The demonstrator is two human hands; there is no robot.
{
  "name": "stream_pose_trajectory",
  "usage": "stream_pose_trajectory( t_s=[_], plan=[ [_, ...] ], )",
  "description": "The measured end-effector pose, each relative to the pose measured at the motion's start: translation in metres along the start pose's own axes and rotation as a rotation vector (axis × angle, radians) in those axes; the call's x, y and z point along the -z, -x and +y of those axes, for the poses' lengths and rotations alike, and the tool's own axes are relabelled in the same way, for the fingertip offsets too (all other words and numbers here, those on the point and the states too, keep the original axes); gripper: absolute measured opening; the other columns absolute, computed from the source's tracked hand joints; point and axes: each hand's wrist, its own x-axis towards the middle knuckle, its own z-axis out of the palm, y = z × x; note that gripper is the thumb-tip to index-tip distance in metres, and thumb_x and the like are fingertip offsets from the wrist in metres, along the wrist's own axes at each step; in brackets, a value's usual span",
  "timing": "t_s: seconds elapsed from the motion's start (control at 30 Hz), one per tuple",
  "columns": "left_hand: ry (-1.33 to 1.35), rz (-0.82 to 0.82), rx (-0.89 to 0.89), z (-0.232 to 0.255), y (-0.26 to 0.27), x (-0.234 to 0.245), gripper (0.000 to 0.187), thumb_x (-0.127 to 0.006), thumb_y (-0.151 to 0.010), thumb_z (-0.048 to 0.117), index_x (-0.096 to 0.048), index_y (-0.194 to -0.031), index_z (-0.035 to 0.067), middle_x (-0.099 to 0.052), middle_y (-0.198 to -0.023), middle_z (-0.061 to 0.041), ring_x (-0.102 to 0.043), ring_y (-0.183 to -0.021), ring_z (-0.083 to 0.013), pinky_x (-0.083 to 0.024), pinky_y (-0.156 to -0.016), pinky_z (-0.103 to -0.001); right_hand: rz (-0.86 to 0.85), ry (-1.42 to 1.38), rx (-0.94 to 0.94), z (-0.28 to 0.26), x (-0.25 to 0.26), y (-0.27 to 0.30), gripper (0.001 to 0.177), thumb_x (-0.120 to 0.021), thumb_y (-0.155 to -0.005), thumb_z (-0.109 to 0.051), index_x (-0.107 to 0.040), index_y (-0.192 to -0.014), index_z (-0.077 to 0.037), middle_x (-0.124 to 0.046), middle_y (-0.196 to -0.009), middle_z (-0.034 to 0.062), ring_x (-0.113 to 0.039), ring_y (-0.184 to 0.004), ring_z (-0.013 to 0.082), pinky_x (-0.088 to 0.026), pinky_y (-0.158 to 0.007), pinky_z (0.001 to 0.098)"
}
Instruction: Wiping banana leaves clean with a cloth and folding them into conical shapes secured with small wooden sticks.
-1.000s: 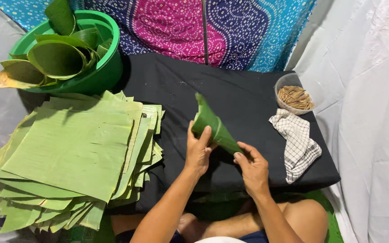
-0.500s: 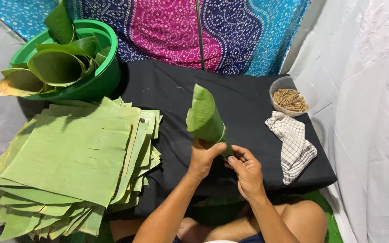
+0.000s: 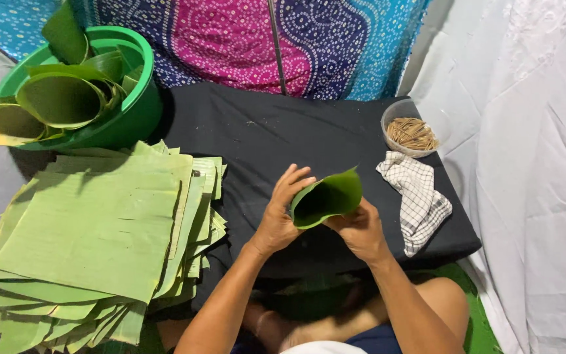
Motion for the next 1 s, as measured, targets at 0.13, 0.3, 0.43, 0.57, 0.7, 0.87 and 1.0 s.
stream_pose_trajectory(
  t_s=[0.13, 0.3, 0.43, 0.57, 0.7, 0.87, 1.0],
  plan=[
    [-0.098, -0.025, 0.005, 0.005, -0.002, 0.014, 0.067, -0.088, -0.081, 0.016, -0.058, -0.141, 0.015, -0.047, -0.157, -0.01, -0.031, -0.156, -0.0371, -0.034, -0.125, -0.049, -0.002, 0.203, 0.034, -0.017, -0.007, -0.003, 0.056, -0.077, -0.083, 0.011, -0.062, -0.136, -0.003, -0.068, -0.134, 0.0096, -0.068, -0.118, 0.0171, -0.057, -0.104, 0.032],
    [-0.458, -0.07, -0.281, -0.001, 0.002, 0.031, 0.059, -0.08, -0.087, 0.012, -0.057, -0.142, 0.016, -0.054, -0.152, -0.009, -0.05, -0.147, -0.0322, -0.043, -0.123, -0.049, -0.04, 0.472, 0.329, -0.028, -0.008, -0.001, 0.048, -0.076, -0.085, 0.004, -0.065, -0.132, -0.003, -0.066, -0.138, 0.015, -0.065, -0.128, 0.0259, -0.052, -0.109, 0.0356],
    [-0.581, -0.098, -0.397, 0.005, 0.005, 0.04, 0.049, -0.071, -0.09, 0.009, -0.06, -0.137, 0.019, -0.058, -0.149, -0.009, -0.057, -0.141, -0.0318, -0.043, -0.121, -0.051, -0.057, 0.6, 0.441, -0.039, -0.013, 0.005, 0.045, -0.077, -0.084, -0.002, -0.067, -0.127, -0.005, -0.066, -0.136, 0.0151, -0.065, -0.128, 0.0299, -0.052, -0.109, 0.0378],
    [-0.623, -0.048, -0.526, 0.003, 0.009, 0.042, 0.041, -0.066, -0.097, 0.013, -0.061, -0.137, 0.022, -0.057, -0.149, -0.011, -0.055, -0.141, -0.0328, -0.041, -0.122, -0.052, -0.044, 0.69, 0.563, -0.039, -0.016, 0.009, 0.043, -0.079, -0.082, -0.006, -0.067, -0.124, -0.006, -0.066, -0.135, 0.0146, -0.065, -0.127, 0.032, -0.054, -0.109, 0.0389],
    [-0.607, -0.045, -0.537, 0.003, 0.009, 0.043, 0.039, -0.065, -0.098, 0.014, -0.062, -0.136, 0.022, -0.056, -0.149, -0.015, -0.054, -0.142, -0.0352, -0.044, -0.121, -0.052, -0.037, 0.711, 0.612, -0.037, -0.017, 0.01, 0.042, -0.079, -0.083, -0.006, -0.067, -0.124, -0.006, -0.066, -0.134, 0.0149, -0.065, -0.126, 0.0323, -0.054, -0.108, 0.0393],
    [-0.482, -0.062, -0.432, 0.01, 0.008, 0.043, 0.041, -0.068, -0.094, 0.011, -0.064, -0.134, 0.014, -0.061, -0.145, -0.013, -0.058, -0.139, -0.033, -0.047, -0.12, -0.048, -0.056, 0.616, 0.491, -0.042, -0.019, 0.008, 0.043, -0.077, -0.084, -0.007, -0.066, -0.125, -0.004, -0.067, -0.132, 0.0144, -0.065, -0.127, 0.0299, -0.052, -0.109, 0.0382],
    [-0.288, -0.079, -0.275, 0.016, 0.008, 0.04, 0.056, -0.082, -0.085, 0.014, -0.06, -0.136, 0.004, -0.069, -0.132, -0.015, -0.07, -0.121, -0.0286, -0.057, -0.105, -0.038, -0.038, 0.243, 0.181, -0.007, -0.006, 0.012, 0.041, -0.071, -0.091, -0.006, -0.063, -0.131, 0.0, -0.069, -0.129, 0.0114, -0.066, -0.12, 0.0214, -0.054, -0.104, 0.0329]
  ],
)
